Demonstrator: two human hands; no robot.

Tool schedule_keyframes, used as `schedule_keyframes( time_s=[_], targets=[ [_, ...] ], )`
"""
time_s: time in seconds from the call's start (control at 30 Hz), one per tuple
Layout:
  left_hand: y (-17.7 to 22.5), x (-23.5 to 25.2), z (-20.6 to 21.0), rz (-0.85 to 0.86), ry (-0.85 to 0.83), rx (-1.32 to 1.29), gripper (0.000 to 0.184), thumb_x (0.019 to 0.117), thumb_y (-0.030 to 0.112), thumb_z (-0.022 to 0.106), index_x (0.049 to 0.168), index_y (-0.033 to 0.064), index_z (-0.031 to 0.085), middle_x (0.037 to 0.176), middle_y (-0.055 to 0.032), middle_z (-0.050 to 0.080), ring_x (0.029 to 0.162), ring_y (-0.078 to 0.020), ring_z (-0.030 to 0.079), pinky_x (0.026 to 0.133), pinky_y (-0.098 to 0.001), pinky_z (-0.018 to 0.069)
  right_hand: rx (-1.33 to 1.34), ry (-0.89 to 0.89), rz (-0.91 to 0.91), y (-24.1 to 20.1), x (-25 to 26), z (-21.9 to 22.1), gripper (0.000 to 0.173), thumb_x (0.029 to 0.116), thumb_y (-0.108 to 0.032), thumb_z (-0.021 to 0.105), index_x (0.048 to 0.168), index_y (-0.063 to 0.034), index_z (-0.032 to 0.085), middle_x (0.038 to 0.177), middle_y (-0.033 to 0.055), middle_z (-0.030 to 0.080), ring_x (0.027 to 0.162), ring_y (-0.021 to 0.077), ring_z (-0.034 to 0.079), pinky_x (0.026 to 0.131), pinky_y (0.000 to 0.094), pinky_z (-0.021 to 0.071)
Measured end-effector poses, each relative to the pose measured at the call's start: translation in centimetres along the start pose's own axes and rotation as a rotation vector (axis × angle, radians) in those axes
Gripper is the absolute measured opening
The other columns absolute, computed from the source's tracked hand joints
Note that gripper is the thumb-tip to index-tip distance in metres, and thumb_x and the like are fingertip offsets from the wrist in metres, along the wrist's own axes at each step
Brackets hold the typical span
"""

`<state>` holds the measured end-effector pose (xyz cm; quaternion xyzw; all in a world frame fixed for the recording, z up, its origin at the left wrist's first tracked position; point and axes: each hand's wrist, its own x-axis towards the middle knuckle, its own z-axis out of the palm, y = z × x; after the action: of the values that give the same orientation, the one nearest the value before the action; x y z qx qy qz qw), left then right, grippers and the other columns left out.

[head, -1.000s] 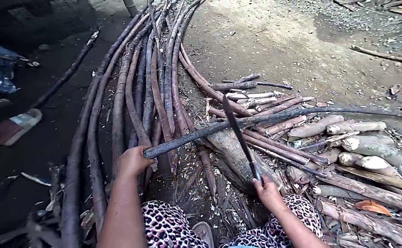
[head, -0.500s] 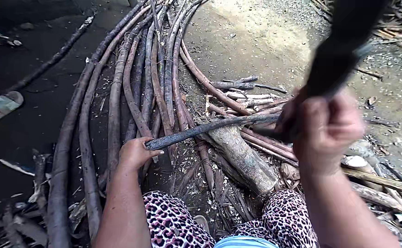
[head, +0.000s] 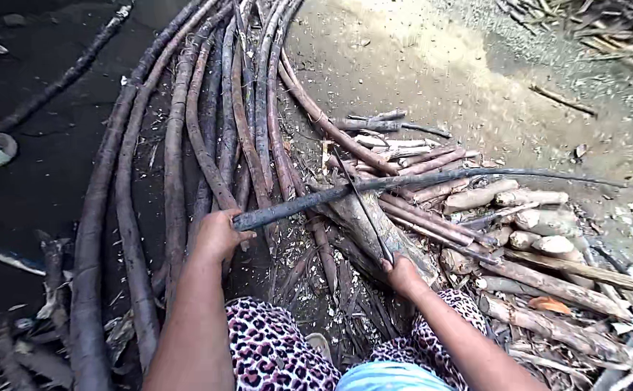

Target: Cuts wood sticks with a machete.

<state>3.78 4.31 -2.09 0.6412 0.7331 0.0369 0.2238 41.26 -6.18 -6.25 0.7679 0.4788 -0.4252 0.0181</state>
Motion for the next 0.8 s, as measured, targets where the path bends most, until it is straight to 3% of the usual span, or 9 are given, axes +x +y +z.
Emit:
schedule_keyframes(
  time_s=[0.13, 0.23, 0.33, 0.4, 0.47, 0.57, 0.67, 0.7, 0.8],
  targets=[
    [2.9, -0.5, -0.7, -0.080, -0.079, 0.232, 0.057, 0.0847, 0.024, 0.087, 0.134, 0.0060, 0.066, 0.125, -0.0290, 0.067, 0.123, -0.0499, 0.060, 0.108, -0.0698, 0.0389, 0.096, -0.070, -0.056, -1.3, -2.2, -3.2, 0.036, 0.1106, -0.032, 0.046, 0.124, 0.0002, 0.054, 0.097, 0.0175, 0.061, 0.081, 0.0287, 0.065, 0.078, 0.0476, 0.0541],
    [2.9, -0.4, 0.6, -0.021, -0.257, 0.325, 0.061, 0.0837, 0.022, 0.088, 0.135, 0.0015, 0.062, 0.128, -0.0323, 0.064, 0.123, -0.0530, 0.059, 0.104, -0.0726, 0.0423, 0.271, -0.174, -0.115, -3.2, -4.8, -4.2, 0.035, 0.1098, -0.029, 0.050, 0.130, -0.0005, 0.052, 0.087, 0.0115, 0.060, 0.063, 0.0194, 0.062, 0.064, 0.0376, 0.0570],
    [2.6, -0.6, 1.9, -0.001, -0.287, 0.319, 0.062, 0.0840, 0.019, 0.086, 0.138, 0.0036, 0.060, 0.126, -0.0328, 0.065, 0.121, -0.0539, 0.060, 0.099, -0.0746, 0.0449, 0.576, -0.253, -0.175, -5.2, -5.8, -5.2, 0.029, 0.1101, -0.025, 0.049, 0.124, 0.0004, 0.052, 0.079, 0.0040, 0.057, 0.057, 0.0112, 0.059, 0.058, 0.0277, 0.0556],
    [2.2, -0.8, 1.6, 0.006, -0.249, 0.301, 0.052, 0.0841, 0.020, 0.086, 0.131, 0.0067, 0.066, 0.121, -0.0304, 0.068, 0.118, -0.0521, 0.063, 0.096, -0.0742, 0.0460, 0.762, -0.298, -0.163, -4.9, -5.2, -5.6, 0.022, 0.1105, -0.024, 0.049, 0.116, -0.0023, 0.051, 0.072, 0.0010, 0.054, 0.051, 0.0089, 0.056, 0.051, 0.0239, 0.0538],
    [1.9, -0.7, 1.0, 0.017, -0.235, 0.281, 0.049, 0.0837, 0.018, 0.087, 0.128, 0.0075, 0.068, 0.118, -0.0297, 0.069, 0.116, -0.0518, 0.064, 0.096, -0.0735, 0.0464, 0.848, -0.313, -0.157, -2.5, -4.1, -4.8, 0.024, 0.1103, -0.025, 0.049, 0.120, -0.0039, 0.051, 0.070, 0.0007, 0.052, 0.047, 0.0095, 0.053, 0.046, 0.0246, 0.0514],
    [1.8, -0.4, 0.7, 0.017, -0.257, 0.263, 0.051, 0.0838, 0.017, 0.087, 0.130, 0.0081, 0.067, 0.119, -0.0304, 0.068, 0.116, -0.0524, 0.063, 0.097, -0.0734, 0.0455, 0.628, -0.212, -0.137, 1.9, -1.6, -1.8, 0.033, 0.1108, -0.025, 0.047, 0.133, -0.0025, 0.052, 0.081, 0.0056, 0.057, 0.056, 0.0133, 0.058, 0.055, 0.0301, 0.0549],
    [1.6, 0.0, 1.3, -0.013, -0.301, 0.278, 0.053, 0.0843, 0.017, 0.087, 0.131, 0.0068, 0.066, 0.121, -0.0301, 0.067, 0.118, -0.0512, 0.062, 0.098, -0.0732, 0.0451, 0.419, -0.008, -0.121, 4.5, 0.7, 1.3, 0.037, 0.1019, -0.022, 0.055, 0.131, 0.0012, 0.060, 0.109, 0.0200, 0.067, 0.096, 0.0294, 0.067, 0.089, 0.0507, 0.0530],
    [1.6, 0.2, 1.5, -0.025, -0.308, 0.289, 0.052, 0.0848, 0.017, 0.086, 0.131, 0.0062, 0.065, 0.122, -0.0296, 0.067, 0.119, -0.0506, 0.062, 0.098, -0.0728, 0.0453, 0.432, 0.044, -0.125, 4.6, 0.8, 1.4, 0.036, 0.1014, -0.023, 0.057, 0.127, 0.0020, 0.062, 0.108, 0.0206, 0.068, 0.097, 0.0305, 0.067, 0.090, 0.0514, 0.0525],
    [1.5, 0.5, 2.0, -0.049, -0.329, 0.319, 0.049, 0.0863, 0.017, 0.084, 0.130, 0.0048, 0.065, 0.122, -0.0288, 0.067, 0.119, -0.0496, 0.062, 0.099, -0.0715, 0.0460, 0.732, 0.107, -0.162, 3.9, -0.8, -0.5, 0.028, 0.1072, -0.025, 0.055, 0.114, 0.0013, 0.060, 0.072, 0.0044, 0.056, 0.052, 0.0123, 0.053, 0.051, 0.0293, 0.0496]
  ],
)
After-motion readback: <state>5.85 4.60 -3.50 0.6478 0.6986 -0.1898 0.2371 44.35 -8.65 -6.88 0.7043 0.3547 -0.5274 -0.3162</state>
